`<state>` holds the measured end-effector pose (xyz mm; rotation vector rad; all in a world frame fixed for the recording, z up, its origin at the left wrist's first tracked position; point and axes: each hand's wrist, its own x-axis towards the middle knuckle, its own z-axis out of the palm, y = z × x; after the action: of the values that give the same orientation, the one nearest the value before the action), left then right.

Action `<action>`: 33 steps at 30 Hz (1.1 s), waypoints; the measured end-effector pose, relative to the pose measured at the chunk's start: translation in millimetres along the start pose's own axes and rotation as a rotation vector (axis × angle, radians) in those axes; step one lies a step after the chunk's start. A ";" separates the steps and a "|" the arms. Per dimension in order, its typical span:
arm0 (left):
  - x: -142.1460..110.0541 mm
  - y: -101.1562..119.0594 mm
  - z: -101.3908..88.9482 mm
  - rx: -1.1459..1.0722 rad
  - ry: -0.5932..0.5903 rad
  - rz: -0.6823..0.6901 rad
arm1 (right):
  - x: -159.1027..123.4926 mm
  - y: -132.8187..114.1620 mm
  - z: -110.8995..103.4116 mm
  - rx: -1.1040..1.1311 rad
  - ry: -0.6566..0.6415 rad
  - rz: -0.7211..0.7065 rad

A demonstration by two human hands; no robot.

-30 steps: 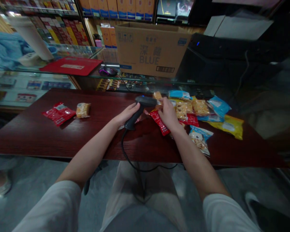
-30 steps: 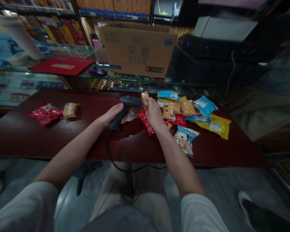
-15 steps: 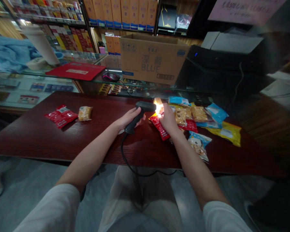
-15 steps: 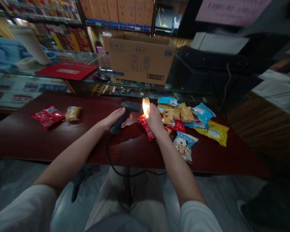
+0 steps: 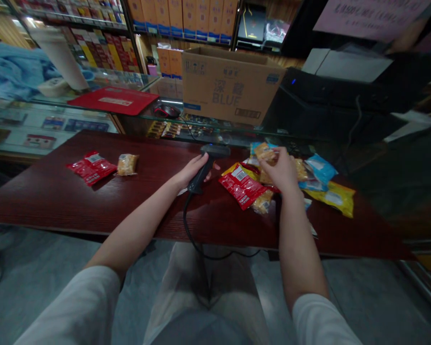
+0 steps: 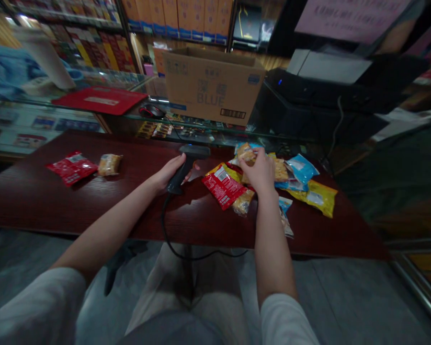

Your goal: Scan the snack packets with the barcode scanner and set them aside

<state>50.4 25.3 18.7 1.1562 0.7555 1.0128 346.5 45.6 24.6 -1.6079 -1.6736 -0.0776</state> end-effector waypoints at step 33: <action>-6.8 -34.0 42.3 1.175 0.078 0.045 | -85.6 -45.3 -41.6 1.499 -0.477 0.596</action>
<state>93.9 0.6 -3.4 2.1272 1.4721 0.6008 317.0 -55.6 25.5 -0.8025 -0.8914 1.5539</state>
